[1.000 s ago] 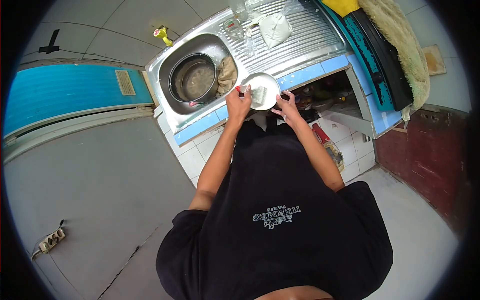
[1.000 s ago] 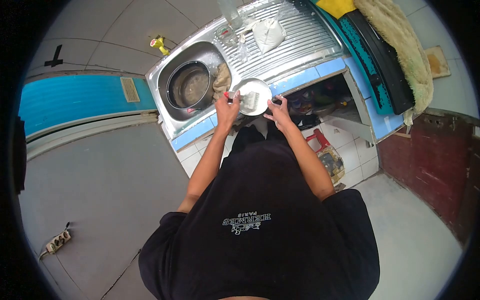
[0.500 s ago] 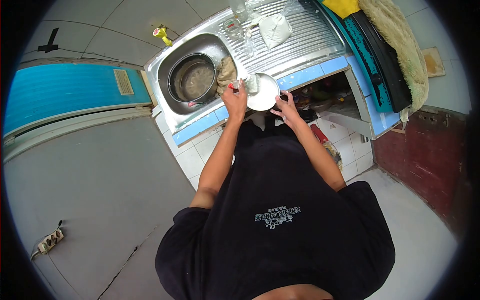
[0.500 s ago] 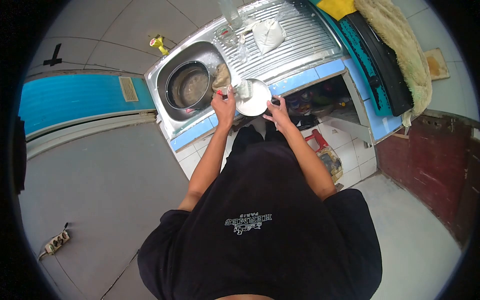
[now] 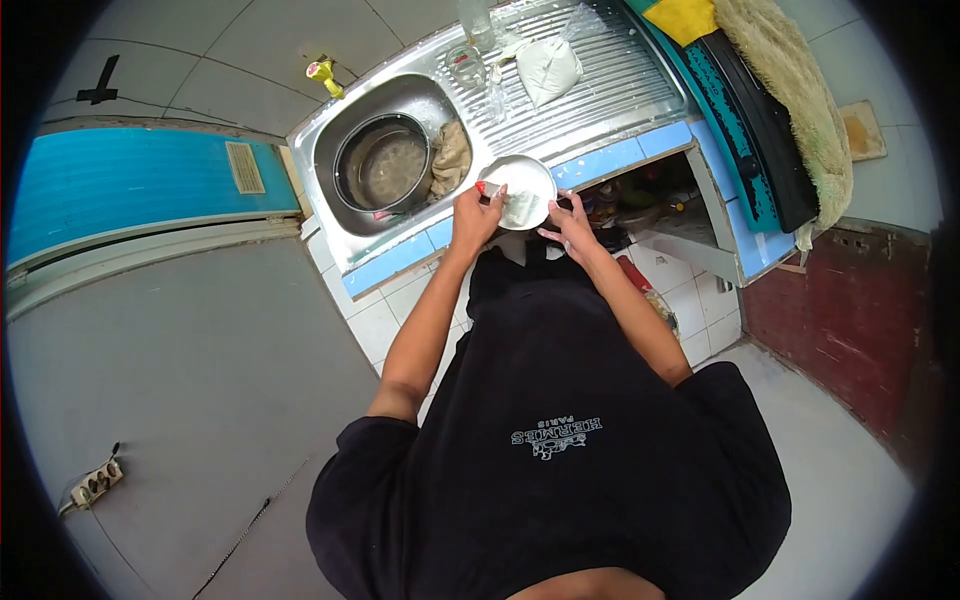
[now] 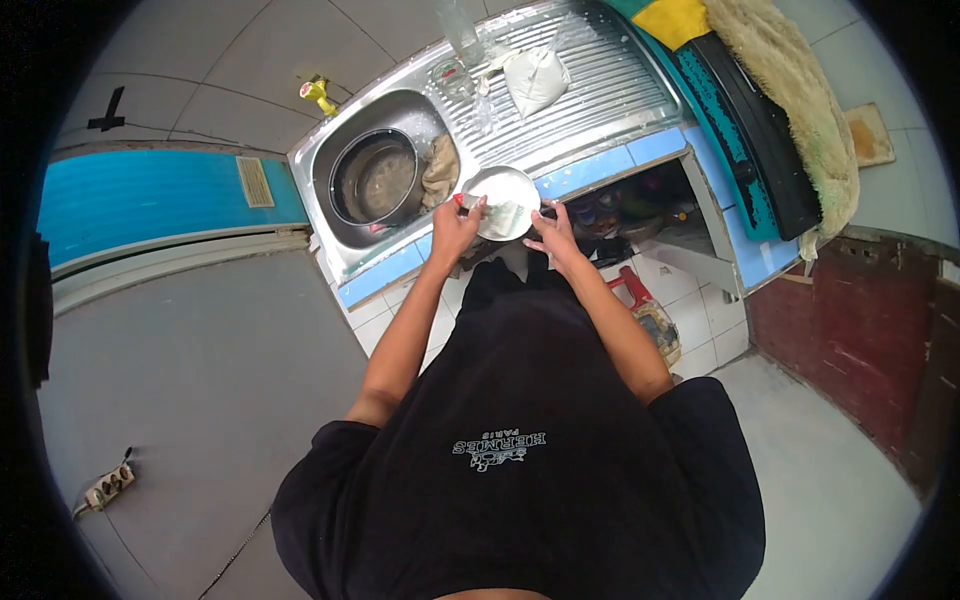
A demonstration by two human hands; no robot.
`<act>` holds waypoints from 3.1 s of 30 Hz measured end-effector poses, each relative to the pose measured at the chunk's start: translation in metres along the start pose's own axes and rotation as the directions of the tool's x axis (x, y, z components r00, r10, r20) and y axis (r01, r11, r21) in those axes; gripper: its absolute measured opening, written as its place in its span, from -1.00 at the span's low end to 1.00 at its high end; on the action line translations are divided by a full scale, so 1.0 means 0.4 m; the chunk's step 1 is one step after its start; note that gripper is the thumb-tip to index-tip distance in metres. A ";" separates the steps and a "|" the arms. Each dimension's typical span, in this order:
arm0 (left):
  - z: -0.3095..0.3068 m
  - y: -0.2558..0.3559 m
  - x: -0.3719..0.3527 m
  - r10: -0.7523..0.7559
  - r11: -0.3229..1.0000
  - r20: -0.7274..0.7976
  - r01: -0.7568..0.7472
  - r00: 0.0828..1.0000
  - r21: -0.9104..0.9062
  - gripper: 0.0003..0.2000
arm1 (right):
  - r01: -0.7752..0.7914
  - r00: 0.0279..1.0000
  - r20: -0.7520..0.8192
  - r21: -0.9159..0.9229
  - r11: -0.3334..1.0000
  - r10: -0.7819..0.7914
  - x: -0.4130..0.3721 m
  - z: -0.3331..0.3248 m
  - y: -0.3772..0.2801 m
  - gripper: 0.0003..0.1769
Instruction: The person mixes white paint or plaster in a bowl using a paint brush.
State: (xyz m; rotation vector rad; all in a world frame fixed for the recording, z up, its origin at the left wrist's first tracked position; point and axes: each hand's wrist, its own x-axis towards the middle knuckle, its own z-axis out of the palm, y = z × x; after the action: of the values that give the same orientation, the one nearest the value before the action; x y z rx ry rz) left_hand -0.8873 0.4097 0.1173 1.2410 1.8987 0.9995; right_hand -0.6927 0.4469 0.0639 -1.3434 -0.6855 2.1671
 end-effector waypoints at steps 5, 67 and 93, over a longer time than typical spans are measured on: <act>-0.044 0.050 0.027 0.211 0.954 -0.074 -0.189 0.975 0.234 -0.87 | 0.042 0.999 0.006 0.034 0.999 -0.042 0.010 -0.009 0.014 -0.44; -0.041 0.053 0.051 0.541 0.773 0.190 -0.574 0.819 0.271 -0.76 | 0.123 0.982 -0.160 0.132 0.984 -0.101 0.005 0.032 0.071 -0.44; -0.051 0.098 0.174 0.236 0.811 0.723 -0.542 0.649 0.221 -0.73 | 0.193 0.933 -0.302 -0.044 0.980 -0.197 0.019 0.042 0.093 -0.36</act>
State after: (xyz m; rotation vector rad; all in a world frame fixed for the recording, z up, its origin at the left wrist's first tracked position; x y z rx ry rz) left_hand -0.9107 0.4800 0.1534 2.0186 1.2905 0.2172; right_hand -0.7163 0.4210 0.0414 -1.5061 -0.6792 1.7531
